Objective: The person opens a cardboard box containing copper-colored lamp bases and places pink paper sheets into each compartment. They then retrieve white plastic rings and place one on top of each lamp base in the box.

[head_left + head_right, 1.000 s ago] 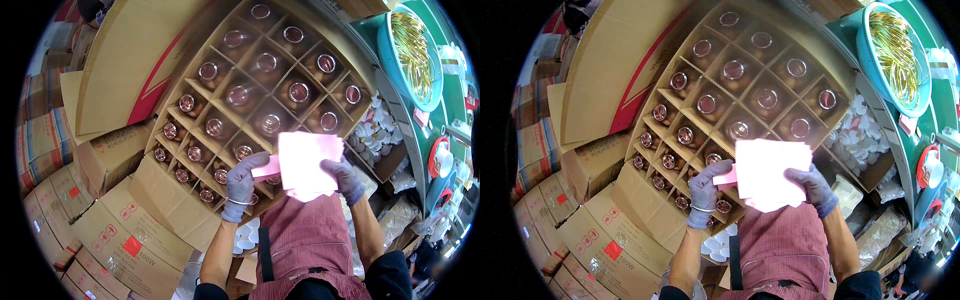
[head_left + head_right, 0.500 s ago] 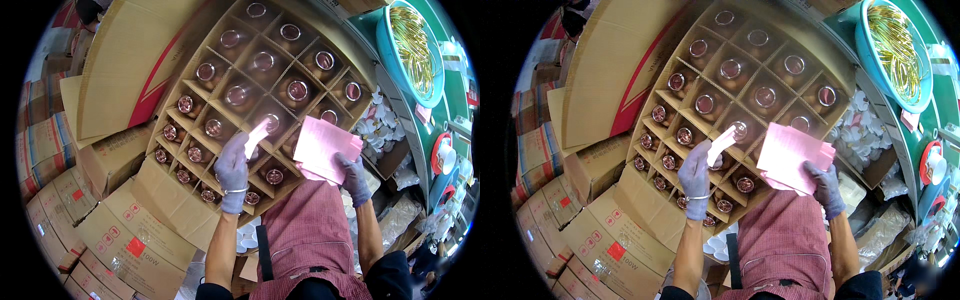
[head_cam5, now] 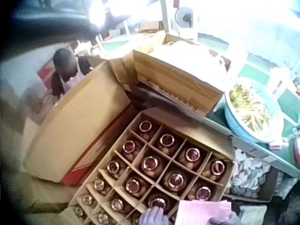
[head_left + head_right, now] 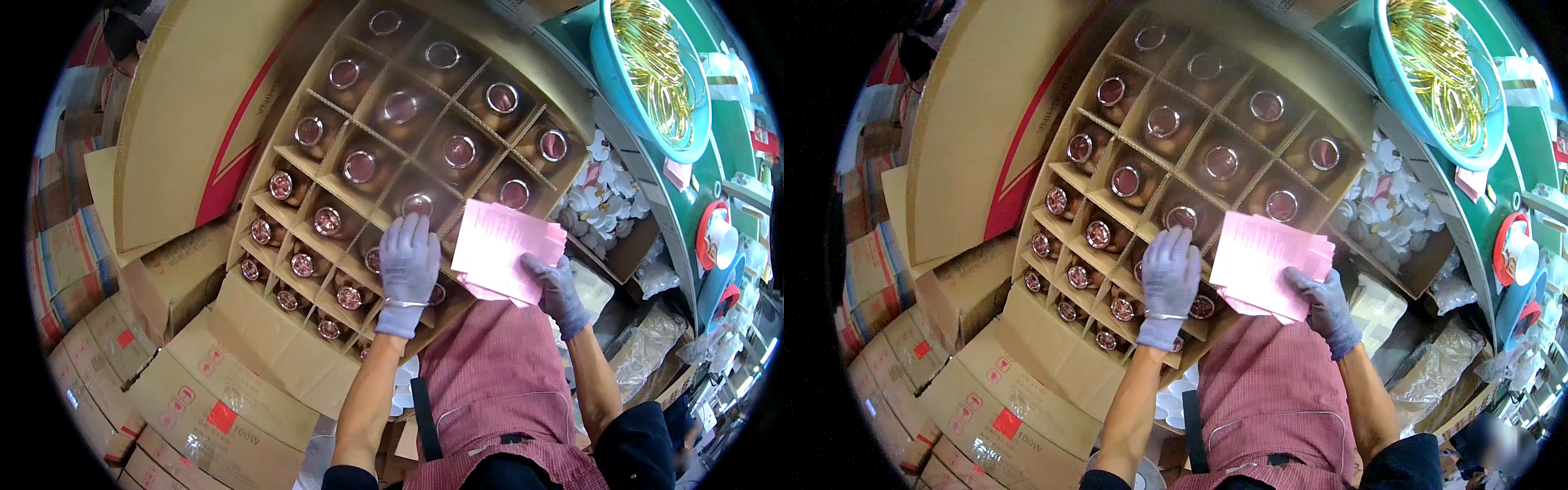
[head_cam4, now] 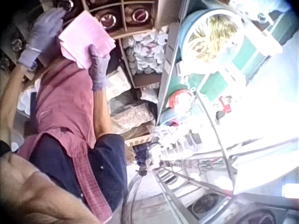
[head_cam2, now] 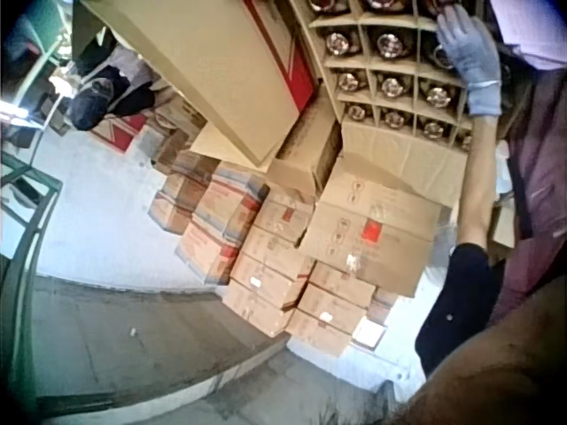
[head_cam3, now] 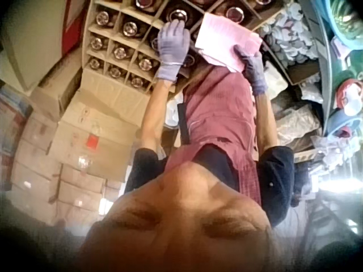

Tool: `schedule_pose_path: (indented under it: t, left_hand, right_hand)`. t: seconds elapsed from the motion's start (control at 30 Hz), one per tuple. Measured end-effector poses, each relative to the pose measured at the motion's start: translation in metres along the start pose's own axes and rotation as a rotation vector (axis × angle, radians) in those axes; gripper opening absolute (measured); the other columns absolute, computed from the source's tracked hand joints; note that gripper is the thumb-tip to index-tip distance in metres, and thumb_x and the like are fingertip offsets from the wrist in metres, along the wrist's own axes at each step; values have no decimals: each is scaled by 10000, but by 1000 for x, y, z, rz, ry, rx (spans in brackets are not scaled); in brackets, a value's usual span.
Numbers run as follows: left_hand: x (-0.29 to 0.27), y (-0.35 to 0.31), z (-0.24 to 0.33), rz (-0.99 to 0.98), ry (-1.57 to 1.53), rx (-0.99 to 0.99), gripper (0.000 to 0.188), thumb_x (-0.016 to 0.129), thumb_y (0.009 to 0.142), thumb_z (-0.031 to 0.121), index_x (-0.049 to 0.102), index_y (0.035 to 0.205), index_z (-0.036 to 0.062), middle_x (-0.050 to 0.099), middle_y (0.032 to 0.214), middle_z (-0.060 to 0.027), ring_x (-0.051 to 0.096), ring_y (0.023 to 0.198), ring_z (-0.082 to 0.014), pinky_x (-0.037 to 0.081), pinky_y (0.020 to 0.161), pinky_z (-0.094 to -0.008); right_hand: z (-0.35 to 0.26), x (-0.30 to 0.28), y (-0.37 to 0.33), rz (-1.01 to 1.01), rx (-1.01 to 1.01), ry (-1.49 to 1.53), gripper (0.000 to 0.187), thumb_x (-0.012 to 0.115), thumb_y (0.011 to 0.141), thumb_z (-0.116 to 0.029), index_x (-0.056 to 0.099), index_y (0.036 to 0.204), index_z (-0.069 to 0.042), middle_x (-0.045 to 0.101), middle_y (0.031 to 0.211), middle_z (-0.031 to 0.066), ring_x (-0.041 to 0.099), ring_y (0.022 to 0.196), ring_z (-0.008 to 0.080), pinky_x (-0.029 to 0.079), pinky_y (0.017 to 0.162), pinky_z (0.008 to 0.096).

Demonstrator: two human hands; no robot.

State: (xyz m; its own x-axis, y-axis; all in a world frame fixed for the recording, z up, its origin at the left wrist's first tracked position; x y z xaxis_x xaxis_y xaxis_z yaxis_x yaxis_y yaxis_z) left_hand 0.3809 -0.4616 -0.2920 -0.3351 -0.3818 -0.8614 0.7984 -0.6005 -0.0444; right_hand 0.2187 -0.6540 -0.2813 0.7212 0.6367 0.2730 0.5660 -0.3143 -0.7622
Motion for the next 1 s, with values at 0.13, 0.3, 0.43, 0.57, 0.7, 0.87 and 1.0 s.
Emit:
schedule_pose_path:
  t: [0.13, 0.3, 0.43, 0.57, 0.7, 0.87, 1.0]
  left_hand:
    - [-30, 7, 35, -248, -658, -411, 386, 743, 820, 258, 602, 1054, -14, 646, 903, -111, 613, 745, -164, 498, 650, -286]
    - [-17, -28, 17, -460, -948, -703, 314, 723, 844, 231, 626, 975, -37, 649, 768, -45, 555, 676, -65, 443, 561, -231]
    - [-22, -52, 9, -305, -1231, -798, 363, 627, 905, 160, 591, 1208, -36, 689, 909, -68, 643, 783, -122, 507, 601, -239]
    - [-39, -62, 4, -273, -1323, -816, 336, 491, 936, 63, 573, 1247, -35, 670, 1098, -137, 680, 939, -213, 574, 686, -265]
    - [-34, -68, 10, -413, -1289, -827, 322, 531, 922, 76, 585, 1213, -50, 659, 1114, -153, 685, 911, -227, 585, 701, -295]
    - [-34, -61, 28, -468, -1466, -901, 336, 572, 920, 102, 585, 1224, -39, 648, 1134, -121, 632, 994, -162, 531, 852, -277]
    - [-36, -55, 32, -499, -1224, -710, 356, 576, 922, 112, 571, 1245, -38, 636, 1153, -104, 610, 1015, -133, 496, 894, -261]
  right_hand:
    - [-4, -1, 0, -66, 72, -51, 336, 734, 835, -123, 612, 1115, 18, 655, 1001, 35, 623, 873, 113, 521, 778, 269]
    - [-8, 5, -3, -153, 160, -72, 388, 766, 807, -126, 622, 1140, 9, 659, 1024, 33, 620, 887, 109, 513, 804, 264]
    - [0, -17, -5, -121, 182, -110, 431, 783, 789, -138, 609, 1153, 14, 657, 1045, 47, 628, 888, 126, 521, 799, 279]
    - [-8, -50, -21, 29, 132, 17, 424, 693, 847, -106, 540, 1223, 18, 644, 1107, 102, 657, 937, 185, 555, 830, 330]
    - [-2, -54, -34, -38, 223, 209, 460, 694, 833, -84, 527, 1251, 11, 634, 1146, 107, 648, 989, 206, 537, 880, 347]
    - [-9, -20, -29, -251, 273, 9, 459, 740, 786, -62, 581, 1212, 3, 664, 1096, 80, 643, 980, 181, 525, 872, 335]
    - [-9, -15, -27, -242, 263, -131, 433, 795, 743, -86, 635, 1134, 9, 682, 1031, 57, 641, 942, 154, 525, 846, 319]
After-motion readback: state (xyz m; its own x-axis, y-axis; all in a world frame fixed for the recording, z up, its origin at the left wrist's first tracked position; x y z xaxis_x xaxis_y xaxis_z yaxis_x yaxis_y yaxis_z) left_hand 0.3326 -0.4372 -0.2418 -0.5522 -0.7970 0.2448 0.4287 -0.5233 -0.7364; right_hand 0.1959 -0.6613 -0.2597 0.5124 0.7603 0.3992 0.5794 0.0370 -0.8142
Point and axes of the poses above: each hand's wrist, its own y-axis towards the middle knuckle, its own x-axis out of the palm, z = x × y, the point moved 2 cm from there along y, towards the middle knuckle
